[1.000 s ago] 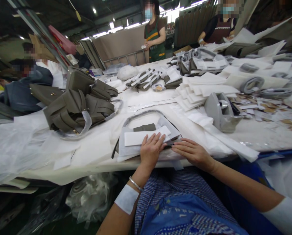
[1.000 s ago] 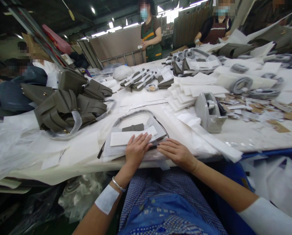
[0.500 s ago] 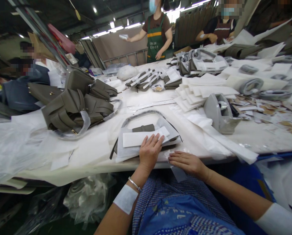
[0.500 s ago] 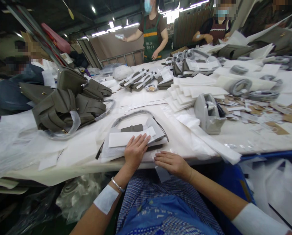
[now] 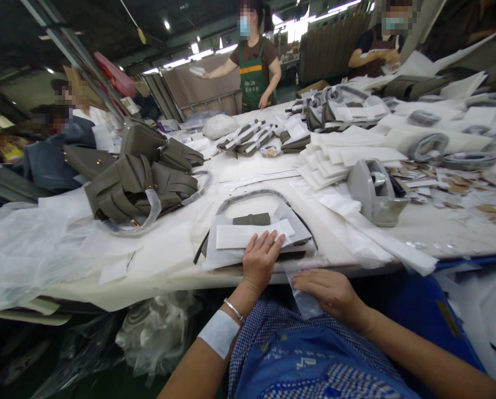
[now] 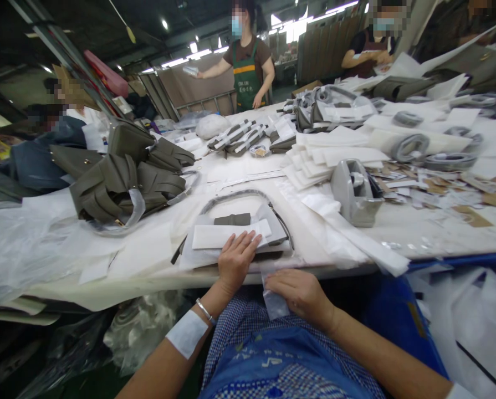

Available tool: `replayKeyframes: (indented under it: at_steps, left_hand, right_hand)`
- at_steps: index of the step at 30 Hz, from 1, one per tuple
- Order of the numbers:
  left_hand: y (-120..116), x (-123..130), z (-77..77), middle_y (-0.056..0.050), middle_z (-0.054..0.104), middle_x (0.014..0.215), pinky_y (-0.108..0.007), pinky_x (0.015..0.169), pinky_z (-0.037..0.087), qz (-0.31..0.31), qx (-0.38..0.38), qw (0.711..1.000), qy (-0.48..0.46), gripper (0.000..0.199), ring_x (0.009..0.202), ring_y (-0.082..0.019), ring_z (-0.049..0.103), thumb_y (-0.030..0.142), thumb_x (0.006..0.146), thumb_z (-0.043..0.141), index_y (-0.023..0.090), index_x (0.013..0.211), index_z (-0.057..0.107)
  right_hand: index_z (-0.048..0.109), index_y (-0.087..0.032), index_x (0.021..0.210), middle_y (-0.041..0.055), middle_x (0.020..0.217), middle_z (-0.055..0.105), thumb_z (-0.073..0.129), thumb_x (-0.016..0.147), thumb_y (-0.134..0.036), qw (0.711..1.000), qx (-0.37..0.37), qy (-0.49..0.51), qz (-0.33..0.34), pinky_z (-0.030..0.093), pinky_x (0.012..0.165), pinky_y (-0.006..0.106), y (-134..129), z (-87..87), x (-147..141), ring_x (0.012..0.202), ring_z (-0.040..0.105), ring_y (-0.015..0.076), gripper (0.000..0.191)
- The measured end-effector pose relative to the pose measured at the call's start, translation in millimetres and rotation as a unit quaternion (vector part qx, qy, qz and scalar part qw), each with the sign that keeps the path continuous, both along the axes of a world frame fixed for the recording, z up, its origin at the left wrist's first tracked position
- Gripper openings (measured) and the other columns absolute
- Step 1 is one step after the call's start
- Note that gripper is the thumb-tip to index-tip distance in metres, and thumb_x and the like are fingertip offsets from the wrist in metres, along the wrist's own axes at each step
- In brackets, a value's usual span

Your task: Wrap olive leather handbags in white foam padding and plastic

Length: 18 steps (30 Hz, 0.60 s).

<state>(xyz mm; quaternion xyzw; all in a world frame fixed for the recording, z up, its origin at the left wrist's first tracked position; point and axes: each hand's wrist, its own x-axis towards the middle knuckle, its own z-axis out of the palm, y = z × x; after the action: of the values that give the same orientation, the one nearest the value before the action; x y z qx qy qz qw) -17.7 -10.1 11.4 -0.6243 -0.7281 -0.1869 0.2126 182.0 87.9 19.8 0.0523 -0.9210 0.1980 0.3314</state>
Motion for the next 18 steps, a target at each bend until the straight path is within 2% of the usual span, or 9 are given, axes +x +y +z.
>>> replayKeyframes:
  at_steps: [4, 7, 11, 14, 18]
  left_hand:
    - [1, -1, 0.2, -0.003, 0.063, 0.136, -0.043, 0.113, 0.041, -0.005, 0.009, 1.000, -0.001, 0.039, 0.128, -0.020, 0.057, 0.025, 0.098, 0.053, 0.030, 0.137, 0.055]
    - [3, -3, -0.8, -0.003, 0.068, 0.127, -0.042, 0.113, 0.041, -0.004, 0.038, 0.999, -0.008, 0.033, 0.118, -0.018, 0.062, 0.027, 0.097, 0.056, 0.030, 0.129, 0.061]
    - [5, -3, -2.9, -0.003, 0.071, 0.113, -0.039, 0.111, 0.043, 0.000, 0.066, 0.998, -0.022, 0.021, 0.102, -0.016, 0.066, 0.022, 0.097, 0.056, 0.026, 0.115, 0.067]
    - [6, -2, -2.7, -0.004, 0.072, 0.105, -0.035, 0.100, 0.050, 0.002, 0.072, 0.997, -0.043, 0.019, 0.095, -0.017, 0.066, 0.019, 0.096, 0.056, 0.023, 0.111, 0.066]
    - [6, -3, -0.9, -0.004, 0.072, 0.104, -0.031, 0.089, 0.054, -0.001, 0.074, 0.995, -0.068, 0.011, 0.097, -0.018, 0.066, 0.019, 0.093, 0.059, 0.021, 0.103, 0.065]
  right_hand:
    - [0.072, -0.021, 0.109, 0.0050, 0.102, 0.077, 0.045, 0.094, -0.016, 0.999, 0.042, 0.011, -0.006, 0.057, 0.089, 0.034, 25, 35.4, -26, 0.092, 0.072, 0.0171, 0.032]
    - [0.075, -0.023, 0.104, 0.0028, 0.099, 0.077, 0.049, 0.089, -0.012, 0.997, 0.049, -0.004, -0.051, 0.056, 0.087, 0.034, 47, 47.9, -53, 0.091, 0.072, 0.0189, 0.032]
    - [0.076, -0.025, 0.089, 0.0006, 0.091, 0.078, 0.059, 0.088, -0.017, 0.994, 0.010, -0.038, -0.105, 0.056, 0.081, 0.032, 66, 49.1, -87, 0.087, 0.071, 0.0195, 0.019]
    - [0.076, -0.025, 0.080, -0.0001, 0.091, 0.076, 0.067, 0.088, -0.026, 0.993, -0.029, -0.068, -0.093, 0.055, 0.082, 0.032, 73, 47.8, -105, 0.088, 0.069, 0.0188, 0.012]
    - [0.075, -0.024, 0.072, 0.0016, 0.090, 0.074, 0.071, 0.083, -0.026, 0.987, -0.066, -0.130, -0.069, 0.052, 0.085, 0.035, 83, 44.0, -120, 0.091, 0.065, 0.0198, 0.012]
